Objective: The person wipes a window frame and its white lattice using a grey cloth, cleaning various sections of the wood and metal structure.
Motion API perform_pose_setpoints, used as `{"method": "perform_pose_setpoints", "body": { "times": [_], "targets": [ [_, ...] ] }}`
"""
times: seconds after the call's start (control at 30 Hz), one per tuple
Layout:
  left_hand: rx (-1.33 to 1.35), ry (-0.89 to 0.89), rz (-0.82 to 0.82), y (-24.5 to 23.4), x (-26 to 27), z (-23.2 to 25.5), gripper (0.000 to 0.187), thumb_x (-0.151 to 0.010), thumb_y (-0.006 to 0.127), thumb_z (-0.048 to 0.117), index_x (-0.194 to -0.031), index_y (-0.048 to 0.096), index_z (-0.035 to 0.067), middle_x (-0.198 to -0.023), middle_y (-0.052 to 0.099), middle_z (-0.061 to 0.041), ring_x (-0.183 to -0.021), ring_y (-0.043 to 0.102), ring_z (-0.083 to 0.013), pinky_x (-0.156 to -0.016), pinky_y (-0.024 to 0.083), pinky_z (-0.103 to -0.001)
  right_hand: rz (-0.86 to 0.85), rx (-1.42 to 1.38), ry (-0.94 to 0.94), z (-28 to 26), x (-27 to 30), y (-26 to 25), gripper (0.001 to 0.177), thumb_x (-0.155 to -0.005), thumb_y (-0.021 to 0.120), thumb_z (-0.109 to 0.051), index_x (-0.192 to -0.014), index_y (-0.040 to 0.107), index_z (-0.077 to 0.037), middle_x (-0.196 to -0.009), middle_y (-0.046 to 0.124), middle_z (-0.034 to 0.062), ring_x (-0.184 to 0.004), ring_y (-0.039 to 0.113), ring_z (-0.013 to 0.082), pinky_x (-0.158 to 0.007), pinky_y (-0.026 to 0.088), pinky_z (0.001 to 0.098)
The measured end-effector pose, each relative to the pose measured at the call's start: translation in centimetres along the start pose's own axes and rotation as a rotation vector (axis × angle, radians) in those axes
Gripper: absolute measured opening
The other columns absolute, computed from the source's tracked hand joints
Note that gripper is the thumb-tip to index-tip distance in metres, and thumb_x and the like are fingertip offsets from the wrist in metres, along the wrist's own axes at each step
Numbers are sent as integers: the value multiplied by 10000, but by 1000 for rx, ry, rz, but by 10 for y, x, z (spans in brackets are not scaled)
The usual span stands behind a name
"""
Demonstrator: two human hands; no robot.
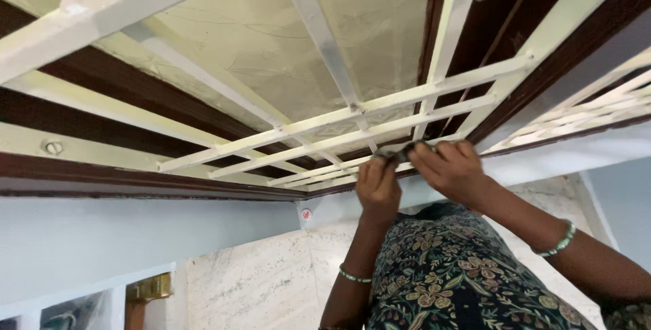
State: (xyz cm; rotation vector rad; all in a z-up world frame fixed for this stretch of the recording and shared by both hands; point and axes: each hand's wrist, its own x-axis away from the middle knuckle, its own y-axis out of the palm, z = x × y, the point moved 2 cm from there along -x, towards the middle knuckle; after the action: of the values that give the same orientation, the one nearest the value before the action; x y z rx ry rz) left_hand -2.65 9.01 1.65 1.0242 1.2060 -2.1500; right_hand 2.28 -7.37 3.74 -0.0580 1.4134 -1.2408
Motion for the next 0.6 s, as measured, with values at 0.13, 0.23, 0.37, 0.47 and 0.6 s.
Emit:
{"method": "perform_pose_setpoints", "body": {
  "times": [0.13, 0.23, 0.37, 0.47, 0.6],
  "targets": [
    [112, 148, -59, 26, -21, 32, 272, -808, 691, -40, -1073, 756, -34, -1065, 669, -120, -912, 634, -280, -784, 553, -364, -47, 129, 111, 25, 30, -10, 280, -803, 702, -92, -1063, 800, -126, -1069, 753, -28, -775, 569, 128, -686, 353, 335],
    [110, 176, -108, 24, -24, 35, 290, -817, 686, -17, -1097, 760, -29, -1074, 663, -115, -923, 625, -281, -789, 550, -364, -56, 137, 158, 22, 34, -12, 212, -858, 722, -80, -1056, 797, -94, -1064, 738, -5, -804, 580, 151, -704, 367, 343],
    [109, 198, -170, 9, -16, 14, 281, -782, 692, -1, -1056, 746, -30, -1090, 662, -139, -923, 620, -304, -766, 546, -373, 14, 25, 153, 7, 18, -2, 123, -855, 732, -68, -975, 755, -84, -1047, 718, 25, -813, 582, 189, -723, 415, 370],
    [33, 142, -100, -12, -5, -14, 288, -819, 707, -41, -1104, 746, -44, -1102, 658, -119, -899, 604, -273, -735, 537, -354, 20, -78, 91, -11, -2, 4, 212, -835, 720, -72, -1041, 767, -74, -1066, 693, 34, -826, 580, 185, -723, 436, 370],
    [-120, 29, 7, -53, 16, -54, 249, -796, 712, -99, -1033, 736, -26, -1088, 660, -117, -909, 604, -287, -743, 529, -378, -77, -238, -40, -47, -41, 17, 278, -791, 716, -135, -1056, 763, -66, -1035, 654, 36, -820, 576, 200, -675, 438, 370]
  ]
}}
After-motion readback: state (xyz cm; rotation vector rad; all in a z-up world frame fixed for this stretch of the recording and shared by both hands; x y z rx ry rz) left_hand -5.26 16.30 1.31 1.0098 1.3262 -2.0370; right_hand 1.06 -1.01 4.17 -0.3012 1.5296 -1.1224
